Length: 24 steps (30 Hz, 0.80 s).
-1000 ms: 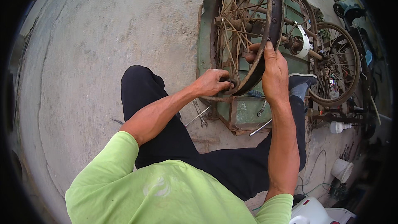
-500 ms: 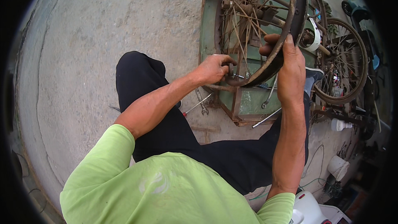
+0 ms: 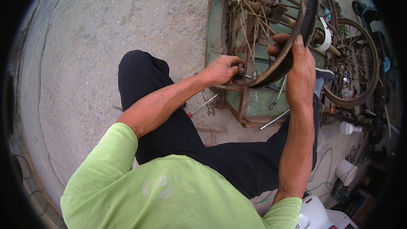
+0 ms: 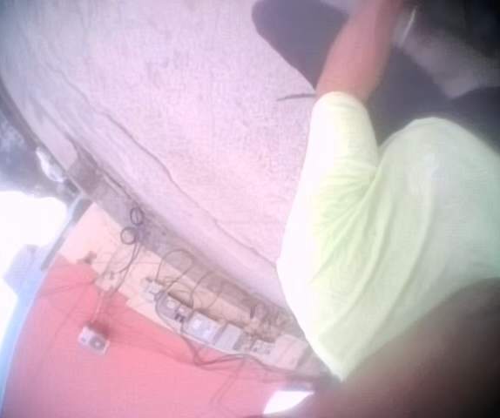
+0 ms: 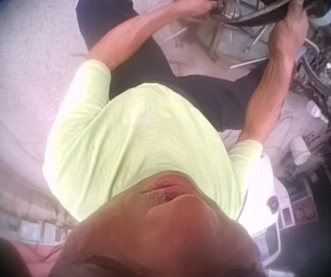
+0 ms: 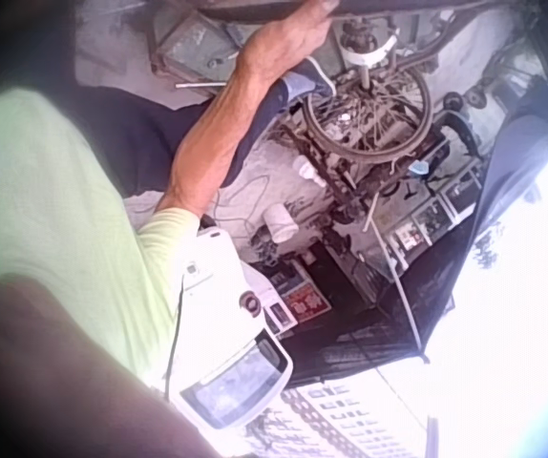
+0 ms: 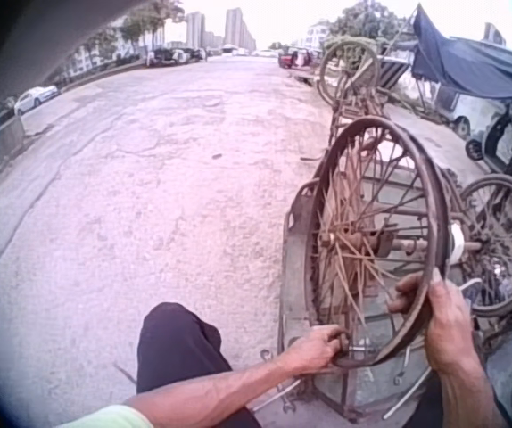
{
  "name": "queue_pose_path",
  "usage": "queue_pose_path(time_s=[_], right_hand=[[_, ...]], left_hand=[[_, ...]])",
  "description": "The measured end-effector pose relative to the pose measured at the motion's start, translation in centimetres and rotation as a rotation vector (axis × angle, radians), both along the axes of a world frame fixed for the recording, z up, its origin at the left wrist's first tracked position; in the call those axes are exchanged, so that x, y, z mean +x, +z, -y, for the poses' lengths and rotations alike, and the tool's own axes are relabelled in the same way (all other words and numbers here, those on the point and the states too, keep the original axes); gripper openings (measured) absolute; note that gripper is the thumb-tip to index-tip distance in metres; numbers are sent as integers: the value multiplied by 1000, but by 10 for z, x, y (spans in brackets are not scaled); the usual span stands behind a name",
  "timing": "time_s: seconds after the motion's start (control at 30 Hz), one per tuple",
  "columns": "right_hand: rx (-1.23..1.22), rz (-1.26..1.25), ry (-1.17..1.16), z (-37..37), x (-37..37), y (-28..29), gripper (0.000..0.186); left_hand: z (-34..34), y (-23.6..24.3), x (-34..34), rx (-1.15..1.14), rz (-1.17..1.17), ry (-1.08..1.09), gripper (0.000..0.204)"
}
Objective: The person sits on the ground and uses a wrench to tighten the nuts on a bicycle wheel rim. They rotate the wheel to access different nuts and continue tightening them throughout the clip.
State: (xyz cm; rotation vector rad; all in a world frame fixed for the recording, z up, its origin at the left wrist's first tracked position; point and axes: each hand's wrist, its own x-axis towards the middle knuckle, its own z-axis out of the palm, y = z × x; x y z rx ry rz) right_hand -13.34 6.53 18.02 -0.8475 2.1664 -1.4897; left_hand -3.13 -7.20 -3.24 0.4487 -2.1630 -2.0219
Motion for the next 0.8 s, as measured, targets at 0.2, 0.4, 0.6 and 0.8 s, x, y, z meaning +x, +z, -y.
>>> queue_pose_path(time_s=[0.2, 0.4, 0.6, 0.8], right_hand=[[0, 26, 15, -5, -6, -1, 58], [23, 22, -1, 0, -4, 6, 57], [-24, 14, -28, 3, -7, 5, 60], [-20, 18, -44, 5, -2, 11, 61]], left_hand=[[1, 16, -2, 39, 58, -68, 33], [3, 35, 0, 62, 135, -107, 34], [23, 44, 3, 415, 162, -343, 33], [17, 42, 7, 373, 115, -318, 38]])
